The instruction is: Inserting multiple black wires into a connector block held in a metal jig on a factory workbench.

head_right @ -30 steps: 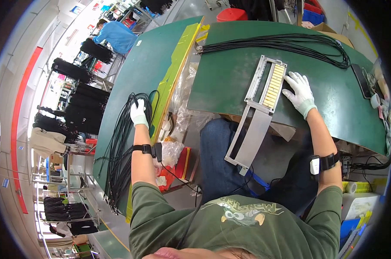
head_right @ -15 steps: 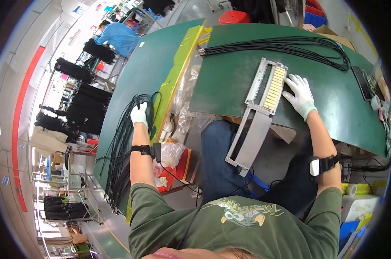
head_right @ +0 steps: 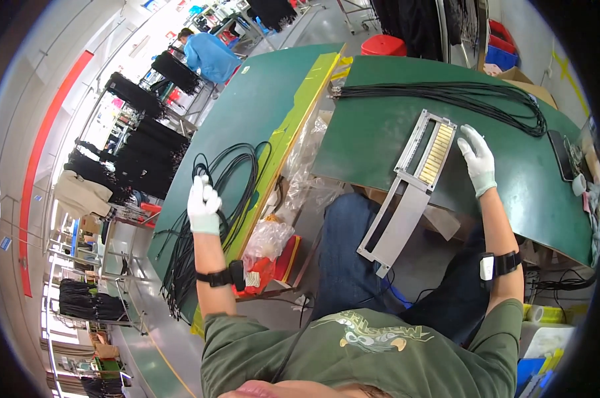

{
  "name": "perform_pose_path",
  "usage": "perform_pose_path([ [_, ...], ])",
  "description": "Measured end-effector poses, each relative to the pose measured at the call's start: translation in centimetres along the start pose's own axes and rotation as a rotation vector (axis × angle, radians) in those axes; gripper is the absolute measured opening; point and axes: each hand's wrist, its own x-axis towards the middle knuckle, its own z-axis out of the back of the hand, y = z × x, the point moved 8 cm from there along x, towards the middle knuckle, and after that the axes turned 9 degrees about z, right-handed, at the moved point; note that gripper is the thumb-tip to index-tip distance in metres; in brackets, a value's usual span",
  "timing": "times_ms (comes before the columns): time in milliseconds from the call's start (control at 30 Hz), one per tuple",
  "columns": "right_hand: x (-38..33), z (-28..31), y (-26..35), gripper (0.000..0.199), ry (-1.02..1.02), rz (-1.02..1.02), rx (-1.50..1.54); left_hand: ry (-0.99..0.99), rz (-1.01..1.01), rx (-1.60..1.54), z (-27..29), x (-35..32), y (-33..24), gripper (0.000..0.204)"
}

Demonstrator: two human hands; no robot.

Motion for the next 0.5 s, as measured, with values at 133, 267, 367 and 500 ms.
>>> perform_pose_path([
  [133, 2.0, -5.4, 12.0, 0.034, 0.186, -0.103, 0.464, -0.098, -0.075, 0.392, -2.6, -7.6, -1.0, 0.018],
  [267, -2.1, -16.4, 24.4, 0.037, 0.684, -0.054, 0.791, -0.055, -0.388, 0.837, -5.6, -12.8, 1.1, 0.016],
  [367, -7.5, -24.8, 28.2, 0.035, 0.839, -0.234, 0.941, 0.055, -0.335, 1.004, -9.0, -15.2, 4.0, 0.019],
  [500, -12.0, -31.4, 31.7, 0.026, 0.96, -0.681, 1.129, 0.095, -0.335, 1.1, -8.8, -17.5, 6.4, 0.022],
])
